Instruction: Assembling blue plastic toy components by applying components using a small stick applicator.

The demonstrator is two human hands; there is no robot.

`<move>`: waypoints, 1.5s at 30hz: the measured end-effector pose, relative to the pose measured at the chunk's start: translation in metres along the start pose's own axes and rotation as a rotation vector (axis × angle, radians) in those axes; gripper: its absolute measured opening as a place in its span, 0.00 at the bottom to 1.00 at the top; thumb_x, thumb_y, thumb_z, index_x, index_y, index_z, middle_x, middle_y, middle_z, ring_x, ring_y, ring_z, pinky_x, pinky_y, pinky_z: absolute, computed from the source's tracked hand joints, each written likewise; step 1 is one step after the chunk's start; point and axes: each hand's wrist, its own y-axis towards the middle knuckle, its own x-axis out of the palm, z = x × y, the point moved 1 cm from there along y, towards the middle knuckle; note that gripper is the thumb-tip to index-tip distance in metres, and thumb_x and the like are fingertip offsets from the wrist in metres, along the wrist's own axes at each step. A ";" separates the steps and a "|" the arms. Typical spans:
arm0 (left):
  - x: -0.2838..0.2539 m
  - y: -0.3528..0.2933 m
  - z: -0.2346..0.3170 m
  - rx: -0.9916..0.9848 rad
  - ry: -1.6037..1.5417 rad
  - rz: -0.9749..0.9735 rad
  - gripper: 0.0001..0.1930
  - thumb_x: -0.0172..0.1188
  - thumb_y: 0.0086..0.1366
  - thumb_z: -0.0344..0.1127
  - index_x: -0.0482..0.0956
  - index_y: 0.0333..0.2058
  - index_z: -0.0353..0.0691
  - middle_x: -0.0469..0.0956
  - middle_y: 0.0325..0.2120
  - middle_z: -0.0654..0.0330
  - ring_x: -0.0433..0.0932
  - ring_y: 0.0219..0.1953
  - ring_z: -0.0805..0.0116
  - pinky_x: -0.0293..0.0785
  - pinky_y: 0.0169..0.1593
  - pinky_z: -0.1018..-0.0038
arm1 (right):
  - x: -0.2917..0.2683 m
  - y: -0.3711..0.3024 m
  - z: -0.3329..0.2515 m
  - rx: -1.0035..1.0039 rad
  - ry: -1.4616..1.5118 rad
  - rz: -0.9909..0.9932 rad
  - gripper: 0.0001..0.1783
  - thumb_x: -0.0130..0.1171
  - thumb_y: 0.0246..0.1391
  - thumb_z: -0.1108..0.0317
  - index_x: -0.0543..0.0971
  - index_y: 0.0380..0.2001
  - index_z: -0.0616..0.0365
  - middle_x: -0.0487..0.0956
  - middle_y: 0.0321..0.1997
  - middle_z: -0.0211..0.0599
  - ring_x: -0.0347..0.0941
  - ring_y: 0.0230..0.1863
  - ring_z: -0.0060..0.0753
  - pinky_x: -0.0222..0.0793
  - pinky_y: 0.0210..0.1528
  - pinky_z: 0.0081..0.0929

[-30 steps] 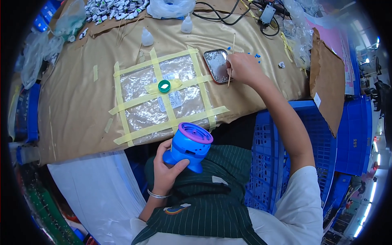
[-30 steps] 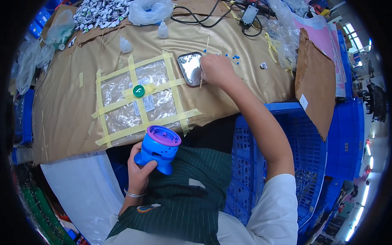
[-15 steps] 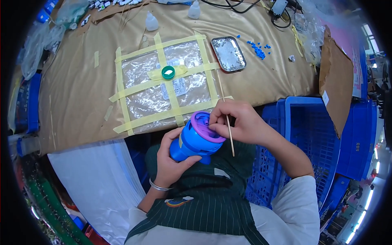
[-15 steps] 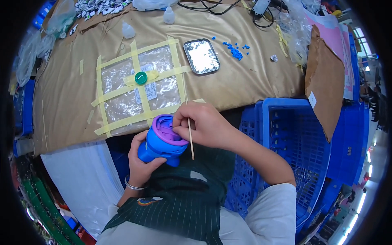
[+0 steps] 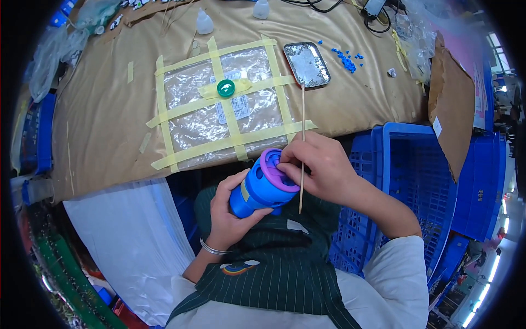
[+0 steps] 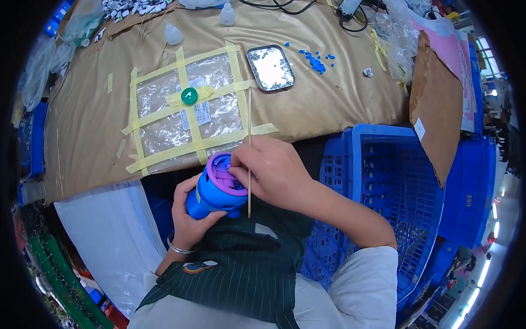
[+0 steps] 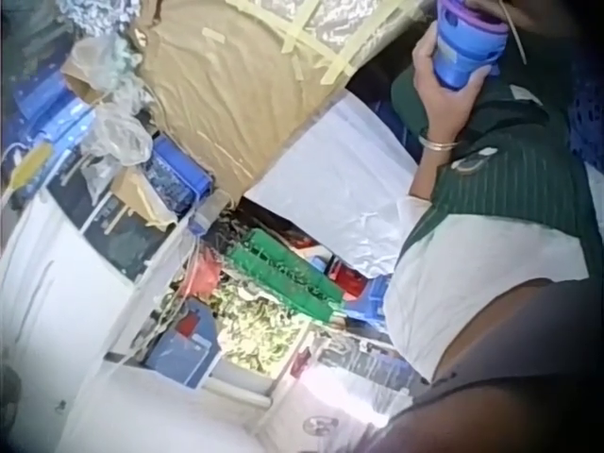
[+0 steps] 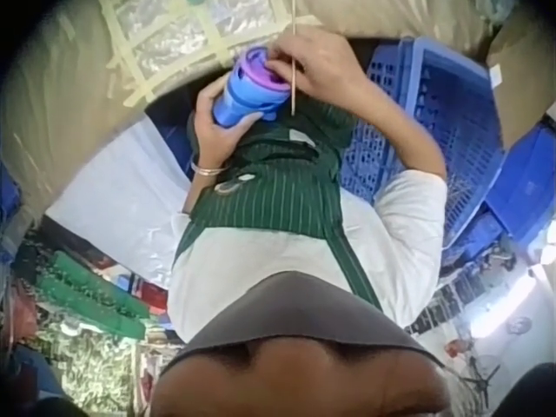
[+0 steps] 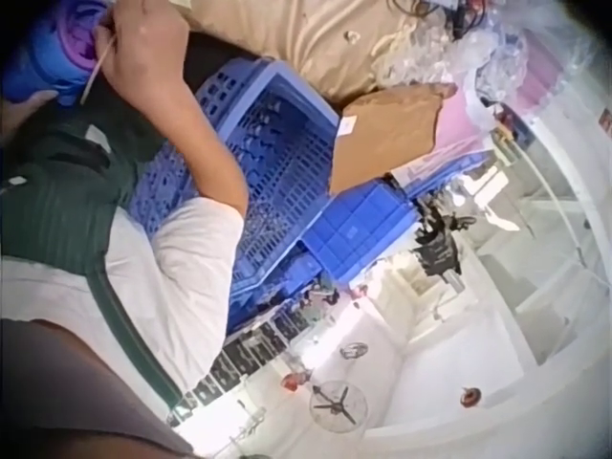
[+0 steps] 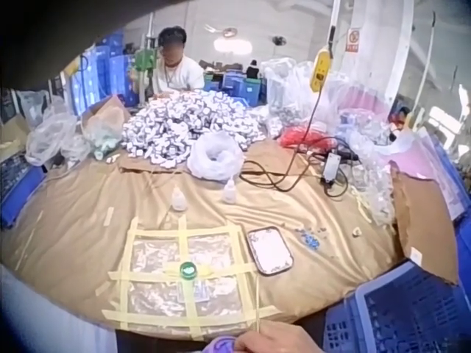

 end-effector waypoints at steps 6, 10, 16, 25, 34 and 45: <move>0.001 0.001 -0.002 0.070 0.071 0.016 0.36 0.74 0.43 0.33 0.66 0.52 0.37 0.73 0.47 0.50 0.74 0.48 0.59 0.69 0.53 0.67 | 0.006 -0.002 -0.002 -0.066 -0.176 -0.004 0.09 0.65 0.41 0.73 0.74 0.26 0.57 0.72 0.24 0.38 0.71 0.26 0.41 0.66 0.26 0.33; 0.005 -0.002 -0.005 -0.008 0.016 0.034 0.36 0.74 0.43 0.33 0.66 0.52 0.37 0.73 0.47 0.50 0.74 0.48 0.58 0.69 0.53 0.67 | 0.012 -0.004 0.004 0.044 -0.002 0.002 0.09 0.64 0.41 0.74 0.74 0.26 0.57 0.72 0.24 0.39 0.71 0.26 0.41 0.66 0.27 0.34; 0.004 0.000 -0.007 0.040 0.103 0.029 0.36 0.75 0.42 0.32 0.67 0.51 0.37 0.73 0.46 0.50 0.74 0.48 0.58 0.69 0.52 0.66 | 0.011 -0.005 0.003 0.027 -0.117 -0.021 0.08 0.64 0.42 0.74 0.74 0.26 0.58 0.73 0.24 0.39 0.72 0.26 0.41 0.67 0.27 0.32; 0.003 0.000 -0.008 0.111 0.081 0.031 0.36 0.75 0.42 0.32 0.67 0.51 0.38 0.73 0.46 0.49 0.74 0.47 0.58 0.69 0.52 0.67 | 0.013 -0.007 0.007 0.234 0.243 -0.060 0.06 0.62 0.46 0.74 0.74 0.25 0.62 0.73 0.23 0.39 0.71 0.24 0.34 0.66 0.27 0.28; 0.002 -0.001 -0.005 0.021 0.064 0.047 0.36 0.75 0.42 0.33 0.67 0.51 0.38 0.73 0.46 0.52 0.74 0.48 0.60 0.68 0.53 0.67 | 0.010 -0.003 0.000 0.243 0.150 -0.090 0.06 0.61 0.45 0.75 0.73 0.26 0.62 0.73 0.23 0.40 0.72 0.25 0.38 0.67 0.28 0.30; 0.002 0.004 -0.002 0.060 0.098 0.032 0.36 0.75 0.42 0.34 0.67 0.51 0.38 0.74 0.46 0.52 0.75 0.47 0.60 0.69 0.52 0.68 | 0.009 -0.003 -0.002 0.173 0.010 -0.056 0.07 0.61 0.44 0.75 0.73 0.26 0.60 0.73 0.25 0.41 0.72 0.28 0.43 0.67 0.29 0.33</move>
